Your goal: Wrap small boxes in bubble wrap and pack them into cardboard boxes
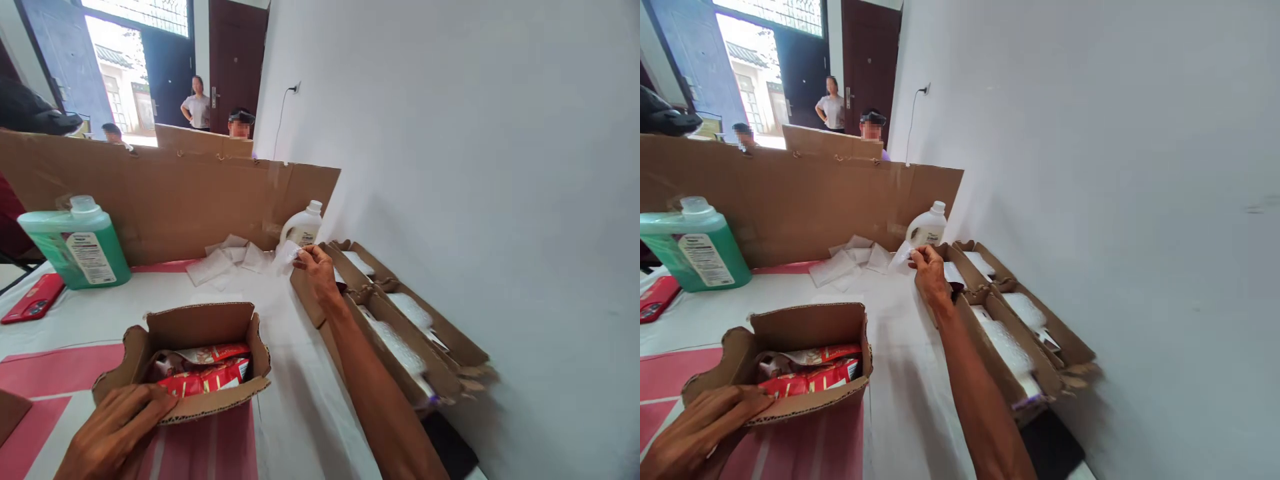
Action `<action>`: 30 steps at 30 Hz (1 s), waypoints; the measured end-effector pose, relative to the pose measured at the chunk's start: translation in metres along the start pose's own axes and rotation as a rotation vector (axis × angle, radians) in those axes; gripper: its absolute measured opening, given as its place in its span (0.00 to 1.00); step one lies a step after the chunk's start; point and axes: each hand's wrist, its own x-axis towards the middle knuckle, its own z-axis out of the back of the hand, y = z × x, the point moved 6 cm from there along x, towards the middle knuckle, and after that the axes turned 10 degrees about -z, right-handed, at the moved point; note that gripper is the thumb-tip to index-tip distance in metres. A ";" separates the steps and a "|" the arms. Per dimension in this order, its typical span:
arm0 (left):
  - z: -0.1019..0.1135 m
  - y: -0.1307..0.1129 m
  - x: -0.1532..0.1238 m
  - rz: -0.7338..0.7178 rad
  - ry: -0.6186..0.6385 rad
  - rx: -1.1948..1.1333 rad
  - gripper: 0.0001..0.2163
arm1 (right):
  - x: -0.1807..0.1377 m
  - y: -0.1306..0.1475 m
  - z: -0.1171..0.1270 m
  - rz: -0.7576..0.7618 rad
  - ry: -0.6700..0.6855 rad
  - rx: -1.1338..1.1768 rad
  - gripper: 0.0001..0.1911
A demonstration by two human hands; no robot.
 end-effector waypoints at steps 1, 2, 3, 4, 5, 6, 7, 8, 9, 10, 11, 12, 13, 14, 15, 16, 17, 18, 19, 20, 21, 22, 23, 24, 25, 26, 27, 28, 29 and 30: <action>0.000 -0.006 0.008 -0.020 -0.002 -0.008 0.23 | -0.011 0.016 0.009 0.012 0.000 0.024 0.15; -0.001 -0.012 0.016 -0.037 -0.011 -0.009 0.20 | -0.024 0.031 0.019 0.023 0.008 0.057 0.14; -0.002 -0.018 0.024 -0.048 -0.015 -0.005 0.17 | -0.037 0.046 0.028 0.028 0.026 0.096 0.14; -0.005 -0.023 0.030 -0.054 -0.015 0.006 0.15 | -0.052 0.059 0.036 0.028 0.051 0.136 0.13; -0.009 -0.027 0.036 -0.061 -0.010 0.015 0.14 | -0.067 0.072 0.045 0.024 0.077 0.171 0.13; -0.013 -0.031 0.039 -0.062 -0.008 0.024 0.14 | -0.084 0.084 0.053 0.022 0.098 0.192 0.13; -0.018 -0.033 0.042 -0.055 -0.003 0.032 0.13 | -0.100 0.094 0.061 0.025 0.109 0.195 0.13; -0.023 -0.035 0.043 -0.046 0.004 0.037 0.14 | -0.117 0.103 0.069 0.032 0.112 0.187 0.13; -0.028 -0.036 0.043 -0.031 0.020 0.038 0.14 | -0.134 0.111 0.077 0.043 0.107 0.173 0.13; -0.031 -0.039 0.042 -0.022 0.034 0.037 0.14 | -0.151 0.116 0.084 0.053 0.095 0.160 0.13; -0.032 -0.043 0.041 -0.011 0.044 0.036 0.13 | -0.168 0.120 0.091 0.058 0.080 0.153 0.14; -0.031 -0.049 0.041 0.001 0.048 0.036 0.12 | -0.184 0.122 0.096 0.054 0.065 0.158 0.14; -0.025 -0.058 0.041 0.011 0.042 0.036 0.12 | -0.200 0.122 0.100 0.040 0.055 0.176 0.15; -0.017 -0.070 0.041 0.024 0.021 0.030 0.17 | -0.216 0.119 0.101 0.017 0.055 0.199 0.15; -0.006 -0.084 0.042 0.037 -0.006 0.014 0.22 | -0.232 0.115 0.099 -0.013 0.067 0.223 0.16; 0.005 -0.101 0.043 0.052 -0.034 -0.016 0.27 | -0.247 0.110 0.094 -0.048 0.092 0.244 0.16; 0.016 -0.119 0.044 0.066 -0.058 -0.062 0.30 | -0.262 0.104 0.087 -0.085 0.127 0.262 0.17; 0.024 -0.137 0.045 0.078 -0.069 -0.121 0.32 | -0.276 0.098 0.078 -0.119 0.160 0.278 0.18; 0.030 -0.155 0.044 0.090 -0.072 -0.179 0.34 | -0.289 0.091 0.069 -0.151 0.191 0.294 0.20; 0.032 -0.172 0.043 0.093 -0.066 -0.228 0.37 | -0.300 0.084 0.058 -0.179 0.218 0.309 0.21; 0.031 -0.186 0.041 0.096 -0.049 -0.265 0.40 | -0.311 0.077 0.048 -0.203 0.242 0.319 0.22; 0.027 -0.196 0.037 0.104 -0.039 -0.291 0.43 | -0.320 0.071 0.039 -0.218 0.258 0.321 0.23; 0.022 -0.202 0.032 0.117 -0.029 -0.313 0.44 | -0.326 0.066 0.031 -0.225 0.269 0.311 0.24; 0.016 -0.205 0.026 0.144 -0.020 -0.339 0.45 | -0.332 0.061 0.025 -0.223 0.279 0.293 0.25; 0.010 -0.204 0.020 0.184 -0.015 -0.373 0.45 | -0.335 0.057 0.019 -0.216 0.293 0.271 0.25; 0.005 -0.201 0.013 0.229 -0.017 -0.415 0.47 | -0.337 0.053 0.015 -0.208 0.312 0.249 0.25; 0.001 -0.197 0.007 0.271 -0.022 -0.460 0.49 | -0.338 0.050 0.011 -0.204 0.342 0.228 0.25; -0.001 -0.192 0.003 0.304 -0.018 -0.503 0.52 | -0.338 0.047 0.008 -0.205 0.383 0.209 0.25; -0.003 -0.188 0.001 0.326 -0.008 -0.540 0.55 | -0.338 0.045 0.005 -0.213 0.428 0.192 0.25; -0.003 -0.184 0.000 0.339 0.004 -0.570 0.56 | -0.337 0.043 0.002 -0.223 0.474 0.177 0.24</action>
